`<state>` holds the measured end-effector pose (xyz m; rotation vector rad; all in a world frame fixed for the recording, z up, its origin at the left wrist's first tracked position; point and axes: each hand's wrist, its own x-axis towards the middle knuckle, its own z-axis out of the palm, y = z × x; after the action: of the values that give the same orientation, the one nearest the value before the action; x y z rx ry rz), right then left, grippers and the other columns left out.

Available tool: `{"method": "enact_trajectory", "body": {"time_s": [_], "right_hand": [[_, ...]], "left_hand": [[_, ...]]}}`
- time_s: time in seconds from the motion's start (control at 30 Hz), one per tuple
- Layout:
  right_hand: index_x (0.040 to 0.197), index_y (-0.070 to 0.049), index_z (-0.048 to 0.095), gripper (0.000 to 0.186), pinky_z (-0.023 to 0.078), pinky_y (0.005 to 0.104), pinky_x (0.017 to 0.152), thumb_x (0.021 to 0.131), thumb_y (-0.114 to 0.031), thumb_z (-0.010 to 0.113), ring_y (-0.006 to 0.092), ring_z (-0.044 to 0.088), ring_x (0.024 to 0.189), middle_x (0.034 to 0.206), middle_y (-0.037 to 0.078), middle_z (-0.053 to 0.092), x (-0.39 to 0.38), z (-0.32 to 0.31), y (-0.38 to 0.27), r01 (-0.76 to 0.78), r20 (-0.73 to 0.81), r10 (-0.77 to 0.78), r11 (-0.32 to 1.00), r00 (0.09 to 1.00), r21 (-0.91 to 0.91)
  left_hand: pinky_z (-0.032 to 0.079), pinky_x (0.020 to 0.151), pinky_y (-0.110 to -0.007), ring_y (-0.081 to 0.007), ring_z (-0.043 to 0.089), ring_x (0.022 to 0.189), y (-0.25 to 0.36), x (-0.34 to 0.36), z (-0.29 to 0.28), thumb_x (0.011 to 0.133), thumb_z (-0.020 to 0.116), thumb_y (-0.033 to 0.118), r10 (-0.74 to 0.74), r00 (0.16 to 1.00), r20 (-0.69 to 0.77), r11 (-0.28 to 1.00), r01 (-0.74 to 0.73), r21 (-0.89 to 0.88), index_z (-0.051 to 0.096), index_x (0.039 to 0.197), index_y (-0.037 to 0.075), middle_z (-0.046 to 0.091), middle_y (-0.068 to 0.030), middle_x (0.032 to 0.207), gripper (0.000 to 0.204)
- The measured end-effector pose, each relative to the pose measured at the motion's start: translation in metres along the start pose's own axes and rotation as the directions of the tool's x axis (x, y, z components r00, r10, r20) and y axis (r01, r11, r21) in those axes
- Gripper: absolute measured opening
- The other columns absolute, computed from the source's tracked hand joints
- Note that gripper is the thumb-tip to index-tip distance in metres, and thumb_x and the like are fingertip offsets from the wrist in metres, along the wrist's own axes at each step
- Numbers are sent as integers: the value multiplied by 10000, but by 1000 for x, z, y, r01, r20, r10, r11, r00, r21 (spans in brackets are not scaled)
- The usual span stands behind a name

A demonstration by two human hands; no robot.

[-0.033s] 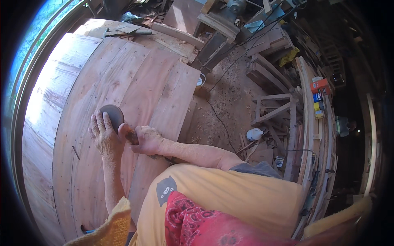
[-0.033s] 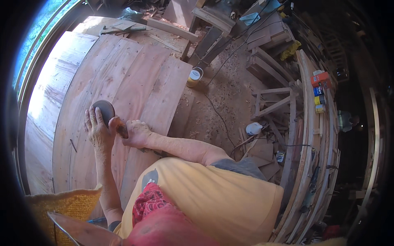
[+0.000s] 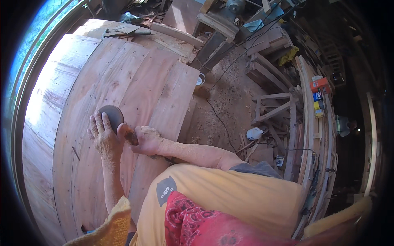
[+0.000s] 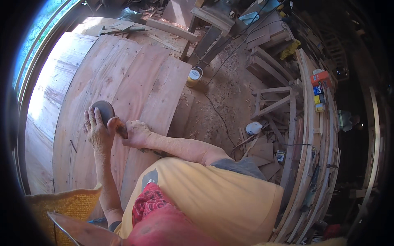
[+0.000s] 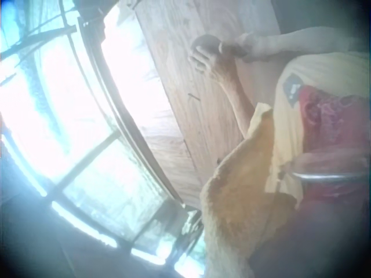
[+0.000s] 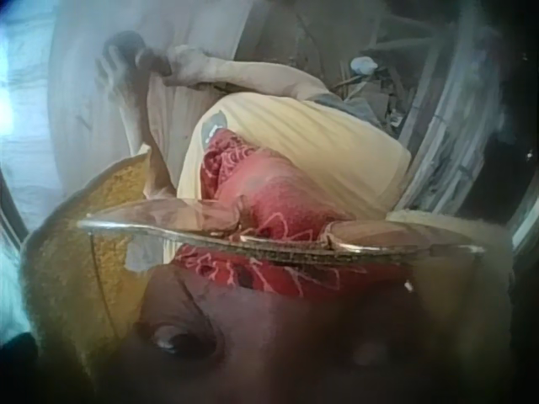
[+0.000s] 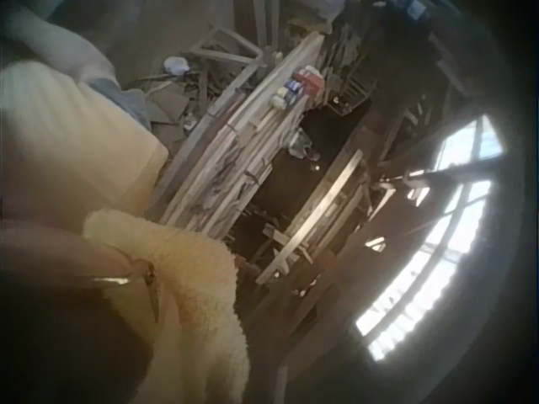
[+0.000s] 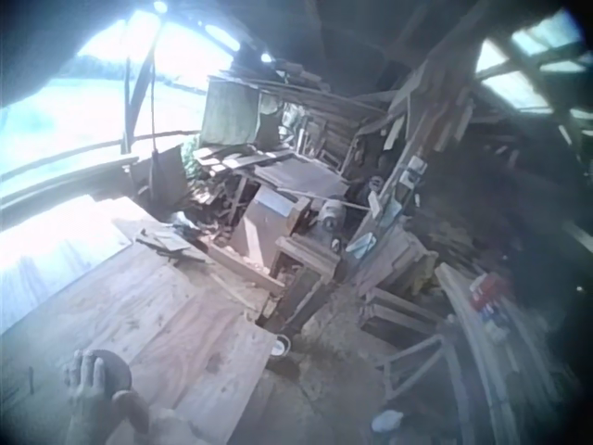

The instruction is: The person hammers nails into a large wooden board and then uses a power sander to smooth the surface of the wood.

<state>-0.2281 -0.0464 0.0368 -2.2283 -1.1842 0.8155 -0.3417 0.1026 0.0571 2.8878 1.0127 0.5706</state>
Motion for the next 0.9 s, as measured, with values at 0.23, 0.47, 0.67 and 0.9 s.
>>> {"method": "enact_trajectory", "body": {"time_s": [0.23, 0.47, 0.67, 0.9], "right_hand": [[1139, 21, 628, 610, 535, 514, 975, 792, -452, 795, 439, 675, 1116, 1148, 265, 696, -2, 0, -2, -11, 7, 11, 1000, 1000, -25], [1125, 42, 627, 610, 538, 504, 981, 775, -427, 799, 440, 683, 1103, 1131, 271, 702, -3, -3, -1, 3, 17, -4, 1000, 1000, 22], [1147, 37, 645, 591, 547, 490, 974, 755, -381, 792, 421, 696, 1089, 1138, 261, 712, 0, 10, -1, -5, -25, 6, 1000, 1000, 9], [1128, 54, 672, 586, 552, 487, 955, 756, -387, 775, 401, 710, 1063, 1126, 246, 721, 2, 12, 1, 15, 0, -15, 1000, 1000, -25]], "left_hand": [[277, 1234, -653, -435, 375, 1558, -3, 9, -9, 1025, 541, 666, -30, 997, 70, 996, 24, 90, 505, 1568, 12, 475, -210, 1643, 851], [289, 1235, -637, -416, 409, 1538, -7, 22, -3, 1069, 481, 633, -9, 991, 133, 970, -24, 240, 495, 1580, 8, 479, -202, 1642, 808], [276, 1256, -602, -371, 393, 1562, -6, 7, 8, 1089, 495, 561, 44, 990, 132, 987, -64, 151, 511, 1574, 13, 479, -166, 1656, 732], [319, 1235, -580, -429, 409, 1533, -2, -23, 26, 1067, 572, 537, 129, 984, 123, 987, -139, 76, 546, 1552, 33, 492, -190, 1641, 700]]}}
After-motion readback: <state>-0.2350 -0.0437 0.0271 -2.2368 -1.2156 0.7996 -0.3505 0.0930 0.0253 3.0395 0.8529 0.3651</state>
